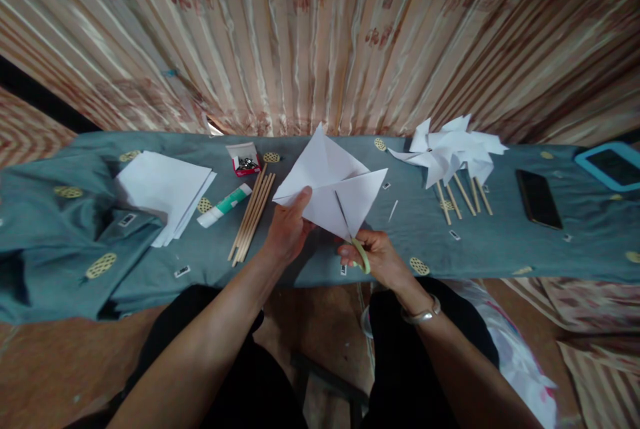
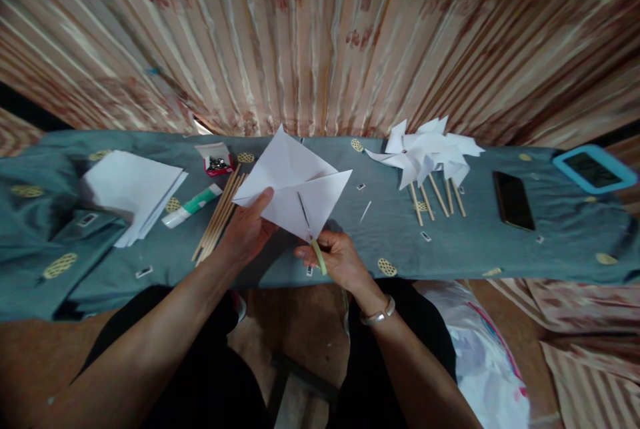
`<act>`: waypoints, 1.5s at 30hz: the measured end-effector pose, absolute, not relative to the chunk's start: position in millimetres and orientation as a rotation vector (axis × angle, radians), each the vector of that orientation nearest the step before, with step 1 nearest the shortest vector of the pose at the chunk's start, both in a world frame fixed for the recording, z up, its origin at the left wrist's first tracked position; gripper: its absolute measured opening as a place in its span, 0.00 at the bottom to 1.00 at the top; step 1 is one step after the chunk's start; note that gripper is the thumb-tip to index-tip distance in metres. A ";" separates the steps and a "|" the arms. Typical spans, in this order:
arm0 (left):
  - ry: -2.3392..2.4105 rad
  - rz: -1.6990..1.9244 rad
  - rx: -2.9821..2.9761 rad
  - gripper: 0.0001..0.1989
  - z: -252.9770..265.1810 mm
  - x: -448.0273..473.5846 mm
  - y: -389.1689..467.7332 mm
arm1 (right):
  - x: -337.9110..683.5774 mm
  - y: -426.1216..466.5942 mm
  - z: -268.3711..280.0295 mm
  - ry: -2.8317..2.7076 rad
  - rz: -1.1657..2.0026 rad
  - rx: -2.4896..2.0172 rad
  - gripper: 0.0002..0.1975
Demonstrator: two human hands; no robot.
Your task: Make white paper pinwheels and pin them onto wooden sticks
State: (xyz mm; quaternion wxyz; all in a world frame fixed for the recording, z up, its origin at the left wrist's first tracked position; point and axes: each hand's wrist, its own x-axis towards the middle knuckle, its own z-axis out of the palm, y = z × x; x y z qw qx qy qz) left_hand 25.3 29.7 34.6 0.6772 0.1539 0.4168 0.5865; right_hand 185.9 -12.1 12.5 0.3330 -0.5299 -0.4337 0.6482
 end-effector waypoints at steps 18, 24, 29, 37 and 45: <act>0.950 1.310 0.310 0.10 35.8 26.1 29.6 | 182.0 -11.8 16.2 -1.095 1.668 -1.392 0.24; 0.956 1.304 0.290 0.15 34.5 26.2 30.5 | 183.2 -11.9 12.2 -1.139 1.653 -1.383 0.24; 0.947 1.309 0.330 0.11 33.6 25.1 30.3 | 179.4 -11.1 12.3 -1.069 1.654 -1.377 0.24; 0.948 1.336 0.359 0.07 35.4 21.2 34.3 | 184.0 -16.3 8.9 -1.194 1.751 -1.384 0.26; 0.964 1.406 0.279 0.11 32.8 10.6 40.2 | 241.4 -28.1 24.5 -2.065 0.725 -1.956 0.21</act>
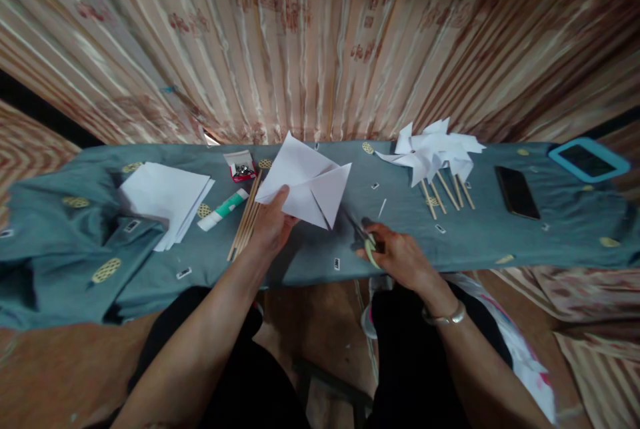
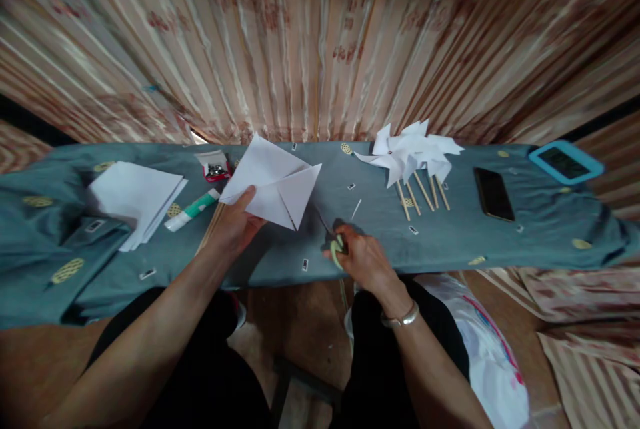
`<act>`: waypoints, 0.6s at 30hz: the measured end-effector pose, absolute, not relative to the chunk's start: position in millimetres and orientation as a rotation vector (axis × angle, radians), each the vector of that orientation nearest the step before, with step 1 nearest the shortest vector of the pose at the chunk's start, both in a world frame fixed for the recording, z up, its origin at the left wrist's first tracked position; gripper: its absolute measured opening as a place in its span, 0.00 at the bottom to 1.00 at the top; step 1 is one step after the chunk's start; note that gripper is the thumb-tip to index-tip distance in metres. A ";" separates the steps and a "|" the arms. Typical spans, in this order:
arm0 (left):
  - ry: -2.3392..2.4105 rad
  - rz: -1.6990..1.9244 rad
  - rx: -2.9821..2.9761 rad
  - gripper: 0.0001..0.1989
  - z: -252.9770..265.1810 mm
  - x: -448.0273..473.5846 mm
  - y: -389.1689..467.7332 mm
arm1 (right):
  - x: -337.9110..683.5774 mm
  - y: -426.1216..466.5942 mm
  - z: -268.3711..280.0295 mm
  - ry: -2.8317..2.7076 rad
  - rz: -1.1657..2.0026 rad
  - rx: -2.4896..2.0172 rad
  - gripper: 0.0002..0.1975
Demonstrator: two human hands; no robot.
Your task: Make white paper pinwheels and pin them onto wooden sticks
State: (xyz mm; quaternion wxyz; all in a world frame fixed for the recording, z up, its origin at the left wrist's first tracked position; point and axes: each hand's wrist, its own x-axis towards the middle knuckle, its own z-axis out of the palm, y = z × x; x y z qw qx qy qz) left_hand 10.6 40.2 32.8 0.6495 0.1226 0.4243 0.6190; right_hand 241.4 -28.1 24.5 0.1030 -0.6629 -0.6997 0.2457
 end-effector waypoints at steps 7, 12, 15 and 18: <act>0.995 1.159 0.259 0.05 13.3 34.3 19.8 | 278.6 -21.7 31.6 -2.054 0.042 -2.413 0.20; 0.954 1.027 0.288 0.13 9.3 37.4 8.7 | 282.2 -18.4 32.1 -2.109 -0.012 -2.442 0.19; 0.930 0.978 0.322 0.12 8.8 29.3 1.8 | 282.5 -17.0 35.6 -2.128 0.006 -2.462 0.19; 0.923 0.879 0.394 0.07 6.4 19.1 -13.1 | 280.2 -13.4 40.4 -2.112 0.043 -2.500 0.21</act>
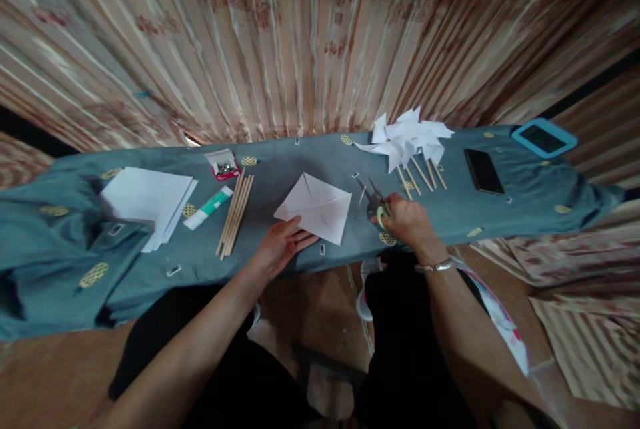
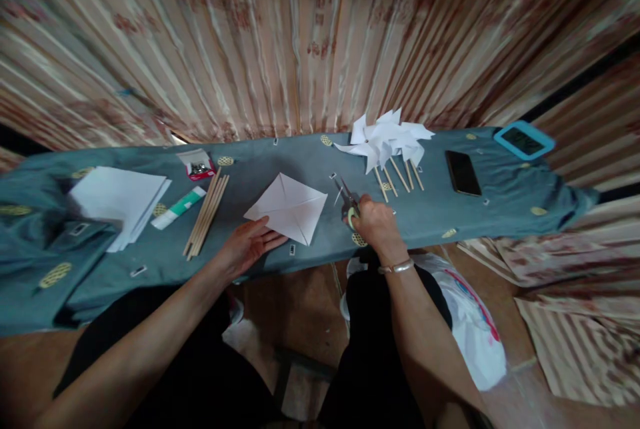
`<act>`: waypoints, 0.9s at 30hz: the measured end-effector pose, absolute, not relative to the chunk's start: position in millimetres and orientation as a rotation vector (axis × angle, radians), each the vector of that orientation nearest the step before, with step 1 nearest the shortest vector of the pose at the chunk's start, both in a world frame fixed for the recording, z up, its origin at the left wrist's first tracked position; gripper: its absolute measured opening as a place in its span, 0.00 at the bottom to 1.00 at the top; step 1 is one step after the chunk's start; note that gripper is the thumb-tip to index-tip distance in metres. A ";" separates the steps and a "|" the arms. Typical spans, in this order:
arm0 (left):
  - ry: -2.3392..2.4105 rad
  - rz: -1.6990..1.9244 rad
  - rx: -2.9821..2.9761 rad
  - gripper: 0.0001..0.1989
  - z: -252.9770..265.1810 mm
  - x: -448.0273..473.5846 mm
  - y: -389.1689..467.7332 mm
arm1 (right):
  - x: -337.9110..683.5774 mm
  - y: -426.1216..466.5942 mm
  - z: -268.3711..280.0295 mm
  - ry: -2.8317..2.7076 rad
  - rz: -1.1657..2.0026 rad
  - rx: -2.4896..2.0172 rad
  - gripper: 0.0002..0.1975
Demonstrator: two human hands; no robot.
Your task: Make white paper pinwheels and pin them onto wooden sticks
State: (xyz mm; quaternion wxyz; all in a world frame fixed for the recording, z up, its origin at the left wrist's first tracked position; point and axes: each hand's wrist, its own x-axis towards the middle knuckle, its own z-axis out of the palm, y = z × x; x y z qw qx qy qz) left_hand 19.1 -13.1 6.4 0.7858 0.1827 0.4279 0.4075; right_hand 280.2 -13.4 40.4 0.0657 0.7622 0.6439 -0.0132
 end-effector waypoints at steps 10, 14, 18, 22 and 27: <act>1.152 0.866 1.858 0.10 -4.9 -7.4 -26.7 | 285.7 -9.2 35.0 2.134 -0.231 2.221 0.20; 1.310 0.758 2.386 0.15 -9.4 -10.6 4.7 | 294.5 -11.4 29.5 2.178 -0.158 2.287 0.15; 1.347 0.515 2.534 0.18 -14.9 -5.6 10.3 | 285.1 -9.3 24.7 2.274 0.029 2.392 0.14; 1.345 0.437 2.573 0.19 -18.8 1.0 5.2 | 252.0 5.8 9.6 2.697 -0.066 2.362 0.18; 1.348 0.396 2.602 0.19 -20.5 6.8 5.1 | 212.0 28.6 -17.9 2.826 -0.232 2.379 0.18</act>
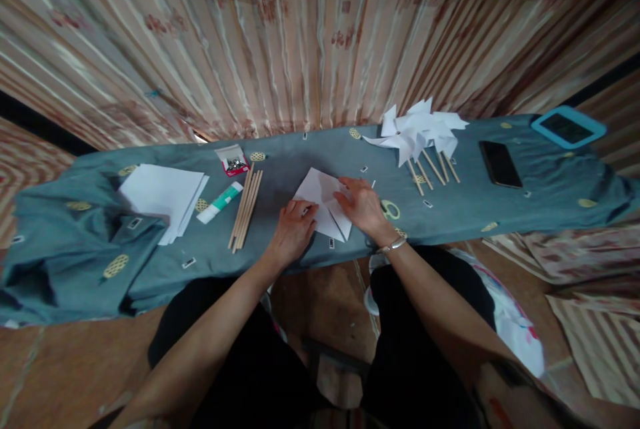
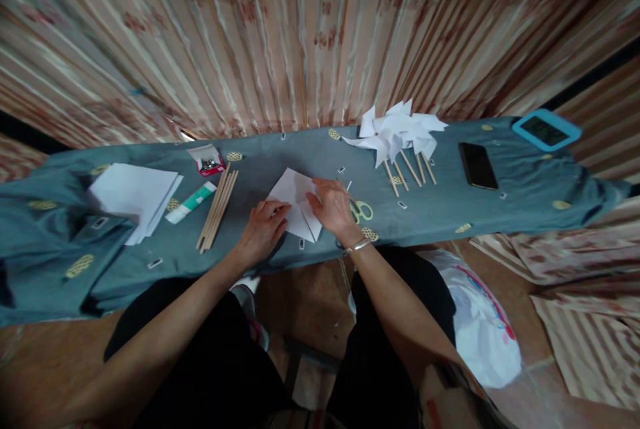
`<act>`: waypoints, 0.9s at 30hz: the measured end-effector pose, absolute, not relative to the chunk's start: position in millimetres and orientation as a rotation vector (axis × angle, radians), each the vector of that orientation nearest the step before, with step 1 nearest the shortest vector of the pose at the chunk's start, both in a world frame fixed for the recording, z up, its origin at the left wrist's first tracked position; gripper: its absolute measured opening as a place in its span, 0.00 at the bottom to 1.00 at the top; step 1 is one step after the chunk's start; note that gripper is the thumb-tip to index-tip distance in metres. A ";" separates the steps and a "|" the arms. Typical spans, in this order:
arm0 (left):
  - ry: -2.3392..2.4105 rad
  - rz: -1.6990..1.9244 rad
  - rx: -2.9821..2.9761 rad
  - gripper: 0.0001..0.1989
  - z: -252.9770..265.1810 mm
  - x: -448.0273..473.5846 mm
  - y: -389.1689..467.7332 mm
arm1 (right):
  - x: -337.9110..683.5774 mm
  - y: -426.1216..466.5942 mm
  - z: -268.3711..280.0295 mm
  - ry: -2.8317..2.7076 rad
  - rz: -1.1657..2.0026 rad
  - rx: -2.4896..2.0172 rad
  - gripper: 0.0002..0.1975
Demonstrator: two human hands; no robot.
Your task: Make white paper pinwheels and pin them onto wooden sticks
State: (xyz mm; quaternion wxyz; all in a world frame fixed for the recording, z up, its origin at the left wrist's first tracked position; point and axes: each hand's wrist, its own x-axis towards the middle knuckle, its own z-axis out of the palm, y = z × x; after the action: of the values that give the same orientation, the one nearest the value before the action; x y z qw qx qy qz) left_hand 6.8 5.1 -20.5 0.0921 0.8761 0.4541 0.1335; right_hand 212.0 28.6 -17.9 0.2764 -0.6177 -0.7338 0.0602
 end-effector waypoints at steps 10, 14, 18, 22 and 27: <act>1.417 0.269 2.592 0.16 -11.7 12.9 8.1 | 206.7 34.0 -39.3 -1.934 0.143 -1.644 0.15; 1.336 0.196 2.688 0.13 -7.6 9.9 14.8 | 208.7 36.1 -41.1 -1.932 0.158 -1.636 0.14; 1.167 0.118 2.870 0.11 -4.3 0.8 24.9 | 210.7 37.2 -40.6 -1.954 0.168 -1.640 0.14; 1.055 0.112 2.939 0.11 -3.2 -7.1 32.5 | 211.8 37.4 -39.9 -1.962 0.173 -1.652 0.15; 1.037 0.161 2.951 0.12 -5.5 -15.6 31.3 | 212.6 38.2 -40.5 -1.955 0.188 -1.656 0.15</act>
State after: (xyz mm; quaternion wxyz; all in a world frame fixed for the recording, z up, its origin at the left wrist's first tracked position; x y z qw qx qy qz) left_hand -15.6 31.3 -5.5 0.0049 0.9422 0.3311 0.0514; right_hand 212.6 38.2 -40.5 0.2821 -0.6184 -0.7301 0.0703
